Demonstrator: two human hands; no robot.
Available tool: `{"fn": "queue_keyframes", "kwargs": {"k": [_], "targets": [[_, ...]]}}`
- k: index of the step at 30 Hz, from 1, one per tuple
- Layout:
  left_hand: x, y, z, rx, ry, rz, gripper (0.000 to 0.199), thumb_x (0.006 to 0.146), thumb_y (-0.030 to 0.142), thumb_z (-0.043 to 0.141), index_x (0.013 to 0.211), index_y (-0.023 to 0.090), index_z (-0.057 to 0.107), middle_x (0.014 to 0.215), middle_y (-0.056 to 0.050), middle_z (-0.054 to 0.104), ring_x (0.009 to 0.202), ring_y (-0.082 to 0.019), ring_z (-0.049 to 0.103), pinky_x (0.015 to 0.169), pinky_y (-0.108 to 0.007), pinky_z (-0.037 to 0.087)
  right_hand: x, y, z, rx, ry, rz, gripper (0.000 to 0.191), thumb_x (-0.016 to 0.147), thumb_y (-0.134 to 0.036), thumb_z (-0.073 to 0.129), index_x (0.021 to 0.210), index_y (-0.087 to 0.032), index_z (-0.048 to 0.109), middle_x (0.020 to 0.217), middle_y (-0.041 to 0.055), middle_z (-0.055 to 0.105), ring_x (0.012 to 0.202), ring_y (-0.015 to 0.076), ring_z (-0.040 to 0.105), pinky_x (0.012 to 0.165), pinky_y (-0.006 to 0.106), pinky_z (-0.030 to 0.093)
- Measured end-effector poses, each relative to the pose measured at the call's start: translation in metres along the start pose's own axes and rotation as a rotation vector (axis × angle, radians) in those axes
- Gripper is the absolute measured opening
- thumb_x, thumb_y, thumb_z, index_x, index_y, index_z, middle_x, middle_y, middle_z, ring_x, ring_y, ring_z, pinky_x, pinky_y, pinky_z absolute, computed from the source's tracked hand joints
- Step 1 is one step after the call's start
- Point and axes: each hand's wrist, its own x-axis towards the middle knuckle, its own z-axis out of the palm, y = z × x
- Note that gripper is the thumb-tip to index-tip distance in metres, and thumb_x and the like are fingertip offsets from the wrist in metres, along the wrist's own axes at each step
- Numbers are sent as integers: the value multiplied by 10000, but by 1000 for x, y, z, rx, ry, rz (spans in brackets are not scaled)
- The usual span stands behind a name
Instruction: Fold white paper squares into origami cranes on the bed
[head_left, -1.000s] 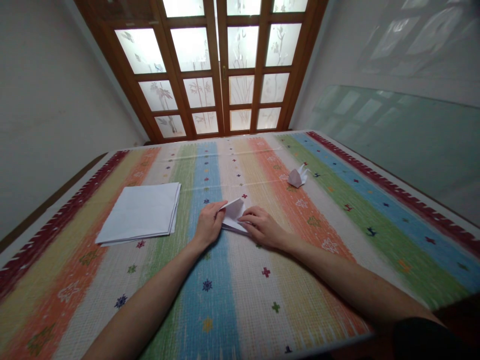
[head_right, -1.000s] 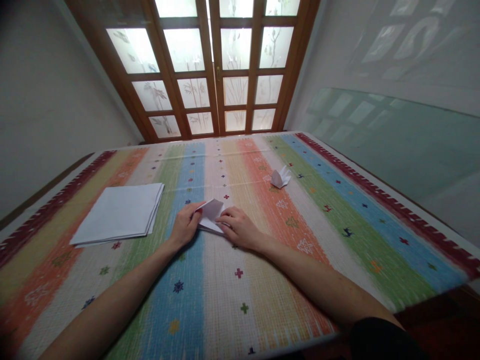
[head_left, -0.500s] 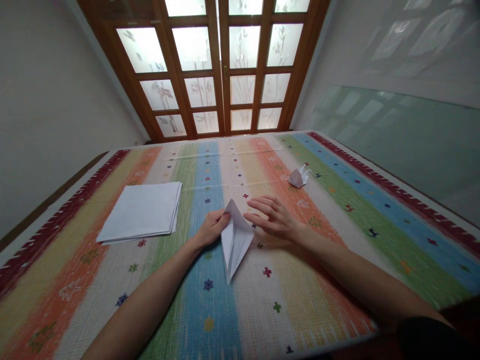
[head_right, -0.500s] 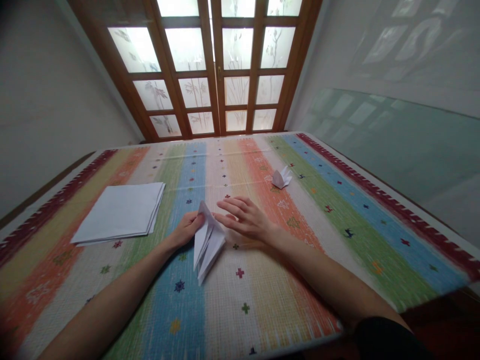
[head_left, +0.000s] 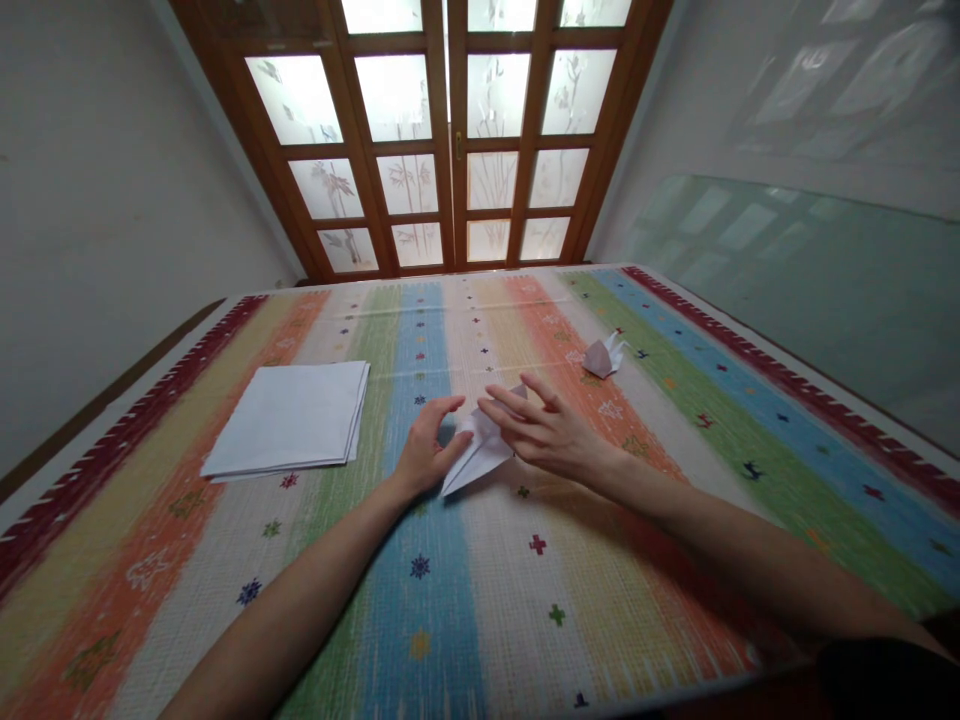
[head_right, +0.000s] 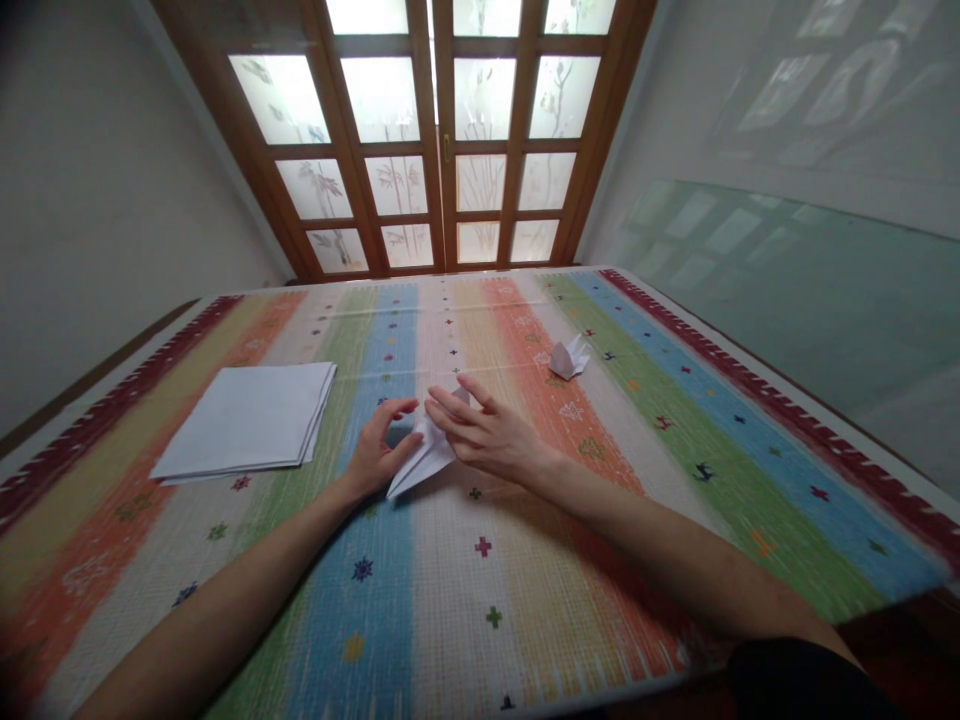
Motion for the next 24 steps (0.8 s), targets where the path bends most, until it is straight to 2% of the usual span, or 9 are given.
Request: {"fn": "queue_keyframes", "kwargs": {"k": [3, 5, 8, 11, 16, 21, 24], "targets": [[0, 0, -1, 72, 73, 8, 285, 904, 286, 516, 1165, 178, 553, 1101, -95, 633, 1029, -210, 588, 890, -383, 473, 6, 9, 0, -17, -129, 94, 191, 829, -100, 560, 889, -195, 714, 1092, 64, 674, 1203, 260, 521, 1171, 509, 244], [0, 1, -3, 113, 94, 29, 226, 921, 250, 475, 1104, 179, 586, 1082, -89, 640, 1027, -207, 583, 902, -386, 466, 10, 13, 2, -39, -216, 99, 176, 818, -99, 575, 846, -192, 723, 996, 72, 689, 1160, 272, 542, 1176, 501, 242], [1, 2, -6, 153, 84, 72, 228, 938, 227, 429, 1070, 179, 609, 1057, -87, 657, 1007, -204, 588, 894, -388, 469, 13, 14, 8, -67, -316, 26, 160, 815, -105, 584, 825, -157, 735, 845, 73, 694, 1063, 271, 584, 1185, 488, 217], [2, -1, -7, 217, -15, 112, 238, 928, 246, 459, 1094, 169, 611, 1077, -101, 669, 1028, -224, 595, 915, -421, 465, 16, 12, 15, -56, -374, -78, 159, 828, -121, 582, 837, -147, 739, 759, 48, 691, 923, 231, 627, 1191, 463, 187], [2, -7, -5, 340, -206, 60, 252, 894, 276, 546, 1106, 166, 628, 1140, -112, 668, 1051, -243, 612, 918, -425, 485, 20, 12, 20, -57, -406, -172, 140, 855, -161, 585, 850, -163, 725, 795, 34, 704, 854, 196, 639, 1189, 465, 148], [0, -10, -2, 416, -275, 58, 177, 882, 215, 551, 1007, 190, 674, 1061, -80, 695, 969, -219, 639, 871, -383, 507, 22, 10, 22, -30, -396, -199, 138, 857, -214, 596, 788, -186, 712, 747, 6, 697, 829, 197, 641, 1174, 486, 182], [-1, -9, -2, 433, -313, 87, 132, 872, 245, 582, 937, 198, 687, 1011, -72, 706, 930, -224, 639, 836, -387, 504, 20, 2, 25, -4, -352, -189, 144, 852, -209, 594, 782, -188, 718, 724, 3, 695, 768, 188, 641, 1160, 476, 232]]}}
